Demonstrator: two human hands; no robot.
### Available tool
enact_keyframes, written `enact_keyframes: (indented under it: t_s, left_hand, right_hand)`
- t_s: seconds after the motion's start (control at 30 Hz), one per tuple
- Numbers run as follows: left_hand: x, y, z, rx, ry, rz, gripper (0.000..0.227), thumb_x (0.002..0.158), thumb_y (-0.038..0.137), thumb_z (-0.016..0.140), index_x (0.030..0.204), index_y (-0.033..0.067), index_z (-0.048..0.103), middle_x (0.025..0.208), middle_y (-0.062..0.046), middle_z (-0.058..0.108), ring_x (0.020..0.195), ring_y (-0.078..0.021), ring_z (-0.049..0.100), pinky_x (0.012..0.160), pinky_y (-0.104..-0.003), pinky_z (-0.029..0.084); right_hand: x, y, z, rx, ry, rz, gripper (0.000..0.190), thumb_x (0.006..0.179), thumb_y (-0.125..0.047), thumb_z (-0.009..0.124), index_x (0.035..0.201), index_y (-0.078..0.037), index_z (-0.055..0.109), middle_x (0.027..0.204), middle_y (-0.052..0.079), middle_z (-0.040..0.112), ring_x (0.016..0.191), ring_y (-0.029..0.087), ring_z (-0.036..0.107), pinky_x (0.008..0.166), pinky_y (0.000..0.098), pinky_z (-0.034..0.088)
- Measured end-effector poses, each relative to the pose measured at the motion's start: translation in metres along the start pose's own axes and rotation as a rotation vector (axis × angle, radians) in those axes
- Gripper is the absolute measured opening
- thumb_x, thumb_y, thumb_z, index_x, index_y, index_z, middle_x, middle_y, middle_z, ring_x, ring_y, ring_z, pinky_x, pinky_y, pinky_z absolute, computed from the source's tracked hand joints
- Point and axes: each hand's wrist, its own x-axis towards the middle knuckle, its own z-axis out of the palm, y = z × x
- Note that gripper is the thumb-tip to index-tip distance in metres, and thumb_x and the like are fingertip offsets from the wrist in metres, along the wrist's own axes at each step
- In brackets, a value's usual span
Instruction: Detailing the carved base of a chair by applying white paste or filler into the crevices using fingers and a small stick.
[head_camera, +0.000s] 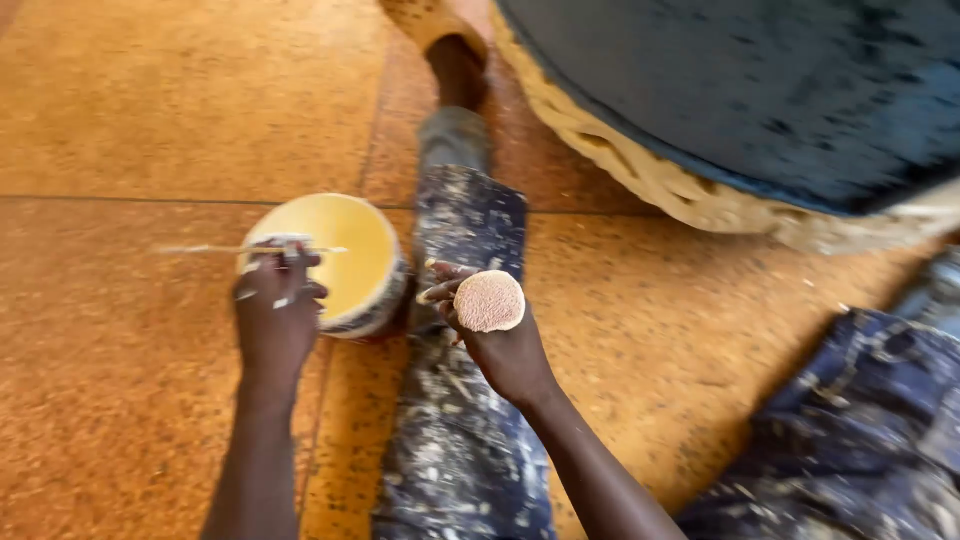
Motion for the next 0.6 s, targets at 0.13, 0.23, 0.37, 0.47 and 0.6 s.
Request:
enact_keyframes:
  t_s: [0.13, 0.23, 0.37, 0.47, 0.6]
  left_hand:
    - [0.050, -0.062, 0.014, 0.396, -0.146, 0.243, 0.020, 0.100, 0.014, 0.055, 0.104, -0.0002, 0.069, 0.094, -0.015, 0.075, 0.078, -0.0304, 0.070, 0.068, -0.040, 0.056]
    - [0.060, -0.061, 0.022, 0.568, -0.180, 0.320, 0.027, 0.102, 0.022, 0.055, 0.097, 0.0005, 0.071, 0.092, -0.019, 0.075, 0.081, -0.0387, 0.069, 0.073, -0.048, 0.054]
    - [0.046, -0.009, -0.011, 0.203, -0.203, -0.177, 0.026, 0.106, 0.021, 0.052, 0.112, 0.0007, 0.068, 0.091, -0.010, 0.075, 0.059, -0.0155, 0.066, 0.053, -0.030, 0.053]
    - [0.028, -0.001, -0.054, 0.092, 0.019, -0.246, 0.020, 0.111, 0.016, 0.050, 0.111, 0.0000, 0.061, 0.087, -0.011, 0.074, 0.054, -0.0173, 0.060, 0.047, -0.030, 0.050]
    - [0.006, -0.074, -0.123, -0.306, -0.003, -0.120, 0.025, 0.118, 0.022, 0.043, 0.130, 0.0034, 0.055, 0.094, -0.014, 0.070, 0.057, -0.0155, 0.058, 0.049, -0.025, 0.047]
  right_hand:
    - [0.019, 0.020, 0.037, 0.036, 0.053, 0.177, 0.052, 0.095, -0.015, 0.062, 0.145, -0.003, 0.058, 0.123, 0.006, 0.074, 0.080, 0.013, 0.064, 0.068, 0.0307, 0.053]
    - [0.024, 0.021, 0.046, -0.076, 0.127, 0.270, 0.042, 0.093, -0.015, 0.066, 0.134, -0.005, 0.068, 0.103, 0.004, 0.075, 0.062, 0.010, 0.055, 0.054, 0.0281, 0.044]
    - [0.019, 0.022, 0.041, -0.086, 0.112, 0.354, 0.032, 0.090, -0.016, 0.065, 0.118, -0.004, 0.074, 0.139, 0.004, 0.073, 0.042, 0.009, 0.046, 0.038, 0.0271, 0.034]
    - [0.017, 0.019, 0.044, -0.085, 0.134, 0.299, 0.028, 0.089, -0.012, 0.068, 0.116, -0.005, 0.077, 0.141, 0.002, 0.072, 0.066, 0.009, 0.060, 0.062, 0.0260, 0.049]
    - [0.009, 0.030, 0.040, -0.223, 0.205, 0.442, 0.039, 0.086, -0.026, 0.071, 0.122, -0.011, 0.080, 0.087, 0.003, 0.076, 0.061, 0.012, 0.058, 0.056, 0.0287, 0.044]
